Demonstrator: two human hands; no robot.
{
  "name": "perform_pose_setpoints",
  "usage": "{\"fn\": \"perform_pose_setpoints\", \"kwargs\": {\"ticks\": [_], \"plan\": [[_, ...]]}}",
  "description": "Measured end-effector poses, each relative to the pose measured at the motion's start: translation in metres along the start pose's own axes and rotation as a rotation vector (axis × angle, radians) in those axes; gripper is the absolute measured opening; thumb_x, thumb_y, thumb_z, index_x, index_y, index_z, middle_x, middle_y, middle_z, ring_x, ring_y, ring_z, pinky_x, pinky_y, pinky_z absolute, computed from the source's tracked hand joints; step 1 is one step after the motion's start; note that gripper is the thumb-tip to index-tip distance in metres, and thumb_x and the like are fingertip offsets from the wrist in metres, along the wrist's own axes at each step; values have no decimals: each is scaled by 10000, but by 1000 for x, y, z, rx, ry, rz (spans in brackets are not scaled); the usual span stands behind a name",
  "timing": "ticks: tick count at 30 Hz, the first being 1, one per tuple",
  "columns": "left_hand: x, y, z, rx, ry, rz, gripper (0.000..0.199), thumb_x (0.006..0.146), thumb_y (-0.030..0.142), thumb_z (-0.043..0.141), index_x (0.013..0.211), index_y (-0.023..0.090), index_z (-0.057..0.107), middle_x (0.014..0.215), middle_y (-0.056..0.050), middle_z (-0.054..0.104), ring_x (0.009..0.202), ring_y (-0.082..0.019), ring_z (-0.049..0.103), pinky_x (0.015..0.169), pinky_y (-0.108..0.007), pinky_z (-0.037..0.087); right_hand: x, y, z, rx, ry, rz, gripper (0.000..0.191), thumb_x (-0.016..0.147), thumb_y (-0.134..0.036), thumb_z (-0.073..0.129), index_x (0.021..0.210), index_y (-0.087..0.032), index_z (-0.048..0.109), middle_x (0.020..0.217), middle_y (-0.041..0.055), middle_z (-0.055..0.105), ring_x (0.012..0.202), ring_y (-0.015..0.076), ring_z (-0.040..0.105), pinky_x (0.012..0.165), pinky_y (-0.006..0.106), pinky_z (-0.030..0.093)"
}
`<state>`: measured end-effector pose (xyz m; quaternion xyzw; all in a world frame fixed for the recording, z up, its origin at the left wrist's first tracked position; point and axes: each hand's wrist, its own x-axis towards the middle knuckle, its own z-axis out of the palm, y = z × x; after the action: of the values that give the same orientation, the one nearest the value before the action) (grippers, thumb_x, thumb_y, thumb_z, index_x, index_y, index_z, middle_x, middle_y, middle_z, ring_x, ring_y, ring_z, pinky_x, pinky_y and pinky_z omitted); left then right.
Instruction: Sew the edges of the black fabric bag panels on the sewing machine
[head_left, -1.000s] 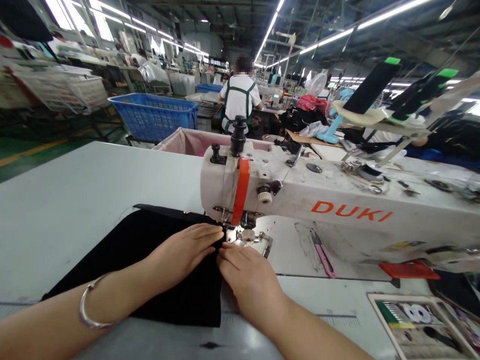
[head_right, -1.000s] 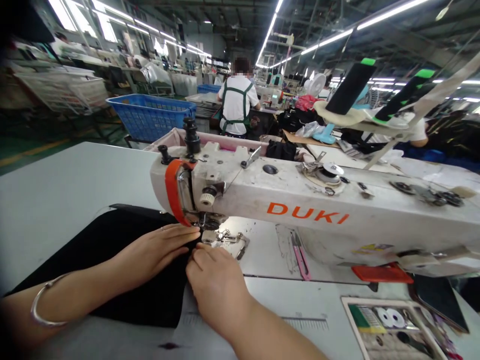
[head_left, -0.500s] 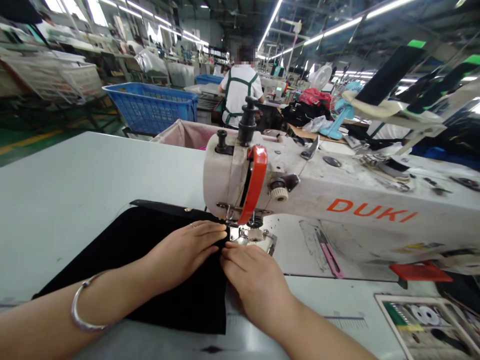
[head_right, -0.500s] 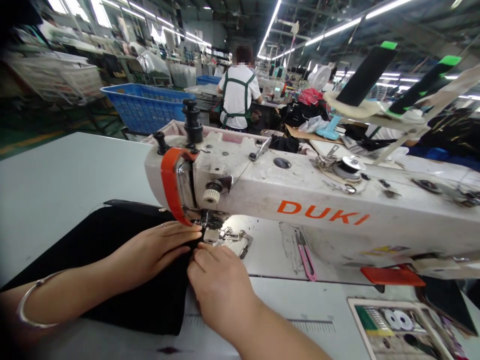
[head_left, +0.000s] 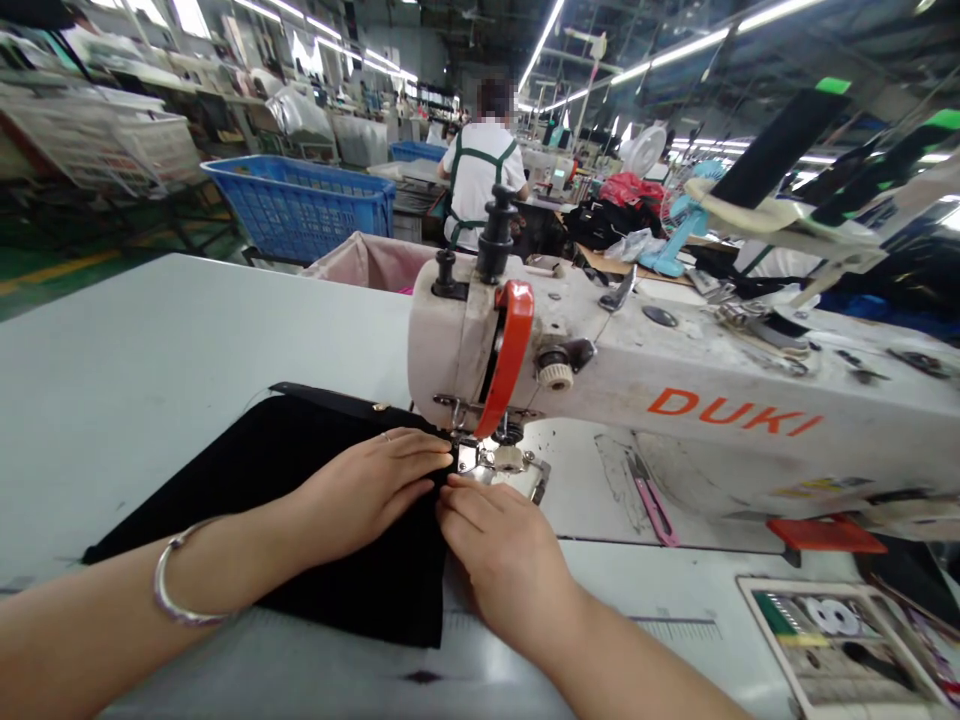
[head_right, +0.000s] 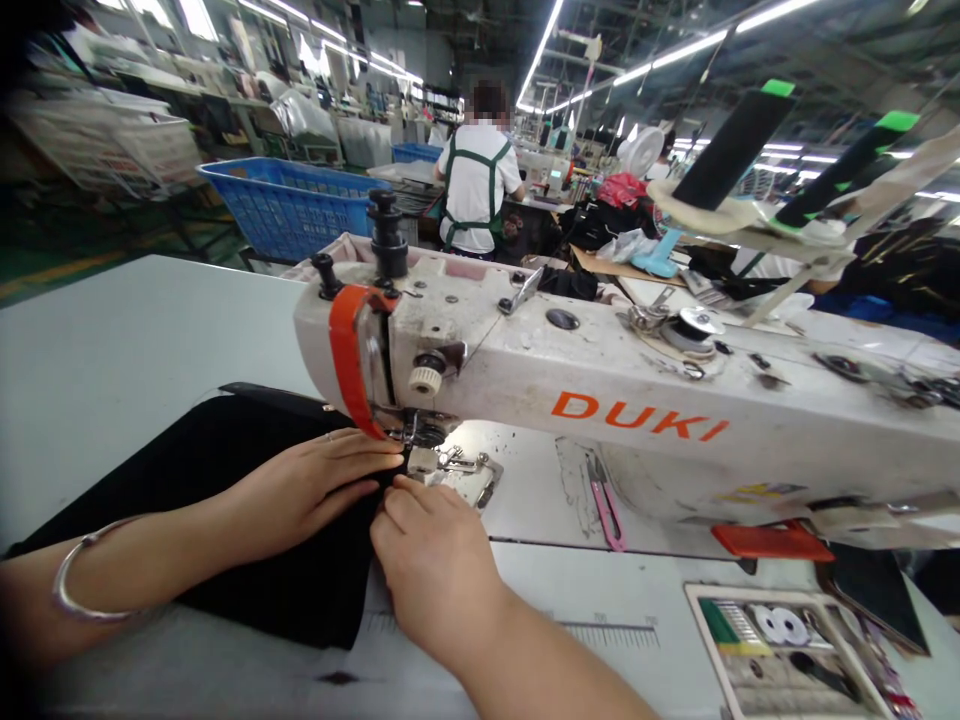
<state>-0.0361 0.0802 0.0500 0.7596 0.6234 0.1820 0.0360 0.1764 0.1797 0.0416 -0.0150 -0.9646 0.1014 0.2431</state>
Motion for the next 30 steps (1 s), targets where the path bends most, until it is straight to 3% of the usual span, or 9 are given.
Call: {"fn": "perform_pose_setpoints", "kwargs": {"ticks": [10,12,15,17,20,23,26,28,30], "plan": [[0,-2,-2,-119,-21,-61,341,1045,210,536,1343,232,699,1418,-64,681,1348,-225,615,1231,-425,447,-1,-1,4,31,-68,13,268,968,-62,529,1132,-144,724,1226,140,752,1266,266,662,973,399,596],[-9,4,-5,-117,-40,-52,384,1055,336,582,1424,251,646,1483,-70,633,1401,-243,578,1244,-445,429,-3,-1,-4,59,-89,30,300,968,-52,528,1189,-143,711,1278,126,743,1284,252,655,1017,394,576],[-33,23,-9,-64,-64,18,946,846,716,753,1599,236,440,1608,-118,484,1489,-326,471,1238,-490,421,-11,3,-29,134,-167,59,435,939,-18,519,1307,-187,677,1341,67,731,1340,234,619,1162,447,481],[-50,40,-10,5,-75,44,1101,780,719,811,1649,240,334,1637,-114,427,1478,-344,477,1196,-470,471,-19,11,-50,140,-216,113,588,864,39,493,1365,-224,655,1395,40,705,1410,239,560,1207,495,428],[-66,59,-10,-1,-49,19,816,951,394,706,1658,312,306,1619,-42,458,1452,-290,516,1173,-418,500,-27,26,-65,68,-259,181,672,820,75,469,1380,-251,647,1446,45,667,1413,262,547,1141,524,481],[-72,66,-4,-67,36,-44,736,933,169,536,1630,344,376,1570,-10,533,1435,-258,538,1161,-407,517,-18,41,-54,-56,-181,283,345,920,-13,597,1178,-213,711,1224,89,732,1168,286,653,993,489,555],[-73,64,5,-96,108,-52,679,911,159,537,1567,325,486,1537,-21,577,1431,-270,546,1159,-435,515,-2,45,-35,-237,-66,365,22,958,-165,719,954,-170,698,1003,111,696,956,294,633,841,442,560],[-75,63,8,-137,133,-89,532,982,209,540,1501,319,559,1513,-18,605,1429,-257,552,1165,-424,510,1,37,-30,-243,-55,311,75,991,-196,697,921,-170,700,957,100,677,917,281,615,812,420,538],[-77,62,7,-193,147,-175,405,1052,271,519,1446,330,595,1472,4,642,1405,-221,578,1165,-381,513,-7,20,-32,-83,-60,235,146,1016,-224,675,880,-185,713,929,70,668,897,255,607,813,399,517]]}}
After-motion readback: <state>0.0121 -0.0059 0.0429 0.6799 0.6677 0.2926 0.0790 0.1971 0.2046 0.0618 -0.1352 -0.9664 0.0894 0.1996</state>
